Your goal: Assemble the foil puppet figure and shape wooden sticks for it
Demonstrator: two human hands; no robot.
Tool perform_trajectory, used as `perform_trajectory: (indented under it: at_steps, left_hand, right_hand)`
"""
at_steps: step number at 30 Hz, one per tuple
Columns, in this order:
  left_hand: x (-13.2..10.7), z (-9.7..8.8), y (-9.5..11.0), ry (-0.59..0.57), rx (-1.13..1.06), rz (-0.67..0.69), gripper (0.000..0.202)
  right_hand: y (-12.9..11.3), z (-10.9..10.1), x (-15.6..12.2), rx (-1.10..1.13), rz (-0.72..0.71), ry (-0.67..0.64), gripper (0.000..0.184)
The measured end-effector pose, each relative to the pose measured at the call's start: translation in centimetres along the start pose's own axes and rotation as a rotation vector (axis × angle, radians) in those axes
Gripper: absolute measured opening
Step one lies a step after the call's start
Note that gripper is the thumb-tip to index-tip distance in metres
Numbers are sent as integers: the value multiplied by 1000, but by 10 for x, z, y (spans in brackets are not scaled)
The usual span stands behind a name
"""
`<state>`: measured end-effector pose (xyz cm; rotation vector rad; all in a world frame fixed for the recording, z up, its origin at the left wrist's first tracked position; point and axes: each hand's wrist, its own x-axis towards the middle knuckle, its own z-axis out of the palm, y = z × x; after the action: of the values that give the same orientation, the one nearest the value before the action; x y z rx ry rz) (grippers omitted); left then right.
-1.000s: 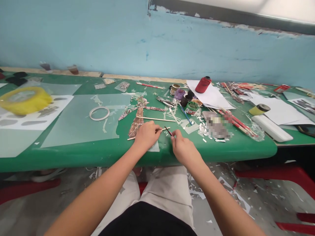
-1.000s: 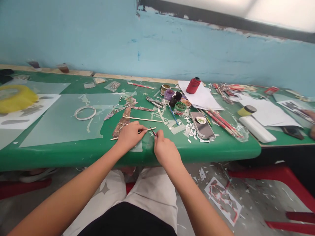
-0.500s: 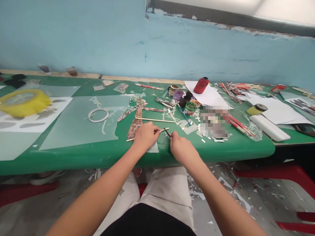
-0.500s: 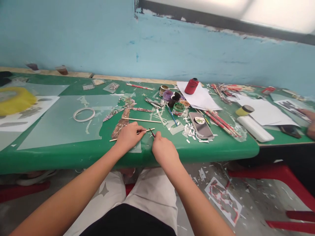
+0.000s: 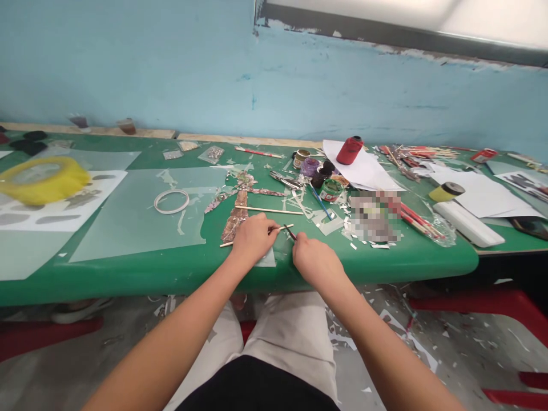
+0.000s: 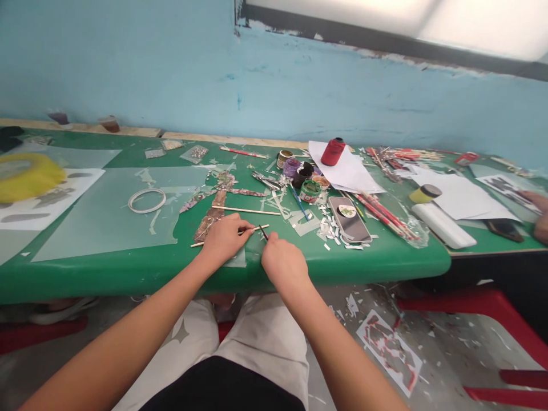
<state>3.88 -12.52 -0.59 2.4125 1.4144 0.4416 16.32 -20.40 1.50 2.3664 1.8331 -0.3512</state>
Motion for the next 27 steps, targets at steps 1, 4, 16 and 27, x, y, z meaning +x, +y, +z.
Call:
perform_trajectory:
  at_steps: [1,4,16,27]
  left_hand:
    - [0,0,0,0,2,2,24]
    - [1,2,-1,1,12,0,24]
    - [-4,2,-1,32,11,14,24]
    - [-7,3,-1,45,64,58,26]
  right_hand:
    - [-2,-1,1,2,8,-8,32]
    - [-8,-4,3,10,24,-17,36]
    - [-14,-3,2,23,64,1,38]
    - [-20,-7,-4,26,74,-25,38]
